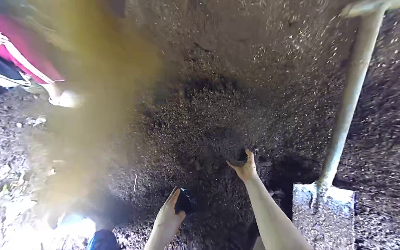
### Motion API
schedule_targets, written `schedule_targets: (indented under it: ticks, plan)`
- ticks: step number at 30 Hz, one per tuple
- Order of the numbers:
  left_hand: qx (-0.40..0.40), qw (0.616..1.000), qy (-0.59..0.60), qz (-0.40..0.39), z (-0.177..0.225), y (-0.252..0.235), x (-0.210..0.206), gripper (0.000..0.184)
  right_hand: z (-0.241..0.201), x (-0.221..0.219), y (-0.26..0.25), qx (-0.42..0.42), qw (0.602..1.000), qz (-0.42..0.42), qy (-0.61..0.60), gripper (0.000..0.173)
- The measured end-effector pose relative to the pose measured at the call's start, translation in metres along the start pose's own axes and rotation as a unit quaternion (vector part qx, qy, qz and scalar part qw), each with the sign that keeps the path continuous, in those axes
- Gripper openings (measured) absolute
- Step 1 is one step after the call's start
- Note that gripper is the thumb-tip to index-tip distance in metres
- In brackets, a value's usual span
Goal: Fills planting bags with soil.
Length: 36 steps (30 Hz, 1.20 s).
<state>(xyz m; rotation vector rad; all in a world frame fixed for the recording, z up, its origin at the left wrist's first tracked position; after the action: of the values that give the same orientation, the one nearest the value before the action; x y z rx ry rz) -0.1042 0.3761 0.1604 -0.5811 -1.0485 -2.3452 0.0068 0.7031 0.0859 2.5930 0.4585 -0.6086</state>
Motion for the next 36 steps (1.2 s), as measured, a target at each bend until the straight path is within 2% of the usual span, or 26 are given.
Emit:
schedule_targets:
  ticks: [3, 6, 11, 13, 15, 17, 20, 24, 26, 27, 30, 32, 33, 36]
  plan:
    - [-0.002, 1.000, 0.002, -0.004, 0.002, 0.002, 0.006, 0.078, -0.035, -0.017, 0.034, -0.007, 0.993, -0.072, 0.095, 0.057]
    - [-0.009, 0.999, 0.031, 0.002, -0.005, 0.002, 0.007, 0.076, -0.044, -0.034, 0.067, -0.037, 0.976, -0.131, 0.168, 0.056]
    - [-0.006, 0.998, 0.067, 0.001, -0.011, 0.002, 0.004, 0.074, -0.027, -0.073, 0.135, -0.097, 0.927, -0.236, 0.275, 0.053]
    - [0.008, 0.997, 0.071, 0.011, -0.015, 0.004, 0.006, 0.080, -0.012, -0.089, 0.159, -0.086, 0.896, -0.267, 0.345, 0.056]
    - [0.011, 0.997, 0.069, 0.015, -0.021, 0.004, 0.009, 0.086, 0.005, -0.102, 0.172, -0.022, 0.847, -0.292, 0.443, 0.061]
    - [0.000, 0.998, 0.061, 0.016, -0.025, 0.004, 0.011, 0.086, 0.011, -0.118, 0.182, 0.056, 0.755, -0.318, 0.571, 0.062]
    - [-0.014, 0.998, 0.055, 0.020, -0.028, 0.008, 0.010, 0.084, 0.007, -0.145, 0.201, 0.089, 0.637, -0.308, 0.701, 0.059]
    - [-0.018, 0.998, 0.046, 0.037, -0.026, 0.012, 0.010, 0.081, 0.001, -0.170, 0.227, 0.130, 0.548, -0.325, 0.760, 0.061]
    - [-0.017, 0.998, 0.045, 0.040, -0.025, 0.011, 0.011, 0.080, -0.008, -0.171, 0.232, 0.159, 0.544, -0.324, 0.758, 0.059]
    - [-0.015, 0.998, 0.047, 0.041, -0.025, 0.009, 0.011, 0.079, -0.016, -0.168, 0.230, 0.177, 0.563, -0.312, 0.745, 0.058]
    - [-0.007, 0.998, 0.044, 0.034, -0.024, 0.007, 0.011, 0.077, -0.043, -0.131, 0.199, 0.194, 0.671, -0.241, 0.674, 0.056]
    - [-0.006, 0.999, 0.039, 0.033, -0.024, 0.007, 0.010, 0.076, -0.052, -0.084, 0.164, 0.141, 0.737, -0.160, 0.641, 0.059]
    - [-0.002, 0.999, 0.034, 0.033, -0.023, 0.007, 0.011, 0.075, -0.051, -0.056, 0.146, 0.105, 0.748, -0.109, 0.646, 0.063]
    - [0.025, 0.999, 0.001, 0.027, -0.023, 0.008, 0.012, 0.070, -0.031, 0.021, 0.107, 0.044, 0.700, 0.027, 0.712, 0.069]
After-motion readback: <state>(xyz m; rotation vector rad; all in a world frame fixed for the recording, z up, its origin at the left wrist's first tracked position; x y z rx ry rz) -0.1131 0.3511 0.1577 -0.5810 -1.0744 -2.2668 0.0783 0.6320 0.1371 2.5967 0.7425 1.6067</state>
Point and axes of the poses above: each hand's wrist, its own y-axis away from the middle knuckle, its own x-axis out of the back of the hand, z = x × y, the point moved 2 cm from there along -y, towards the middle knuckle, and after that the axes turned 7 degrees about x, right-handed, at the moved point
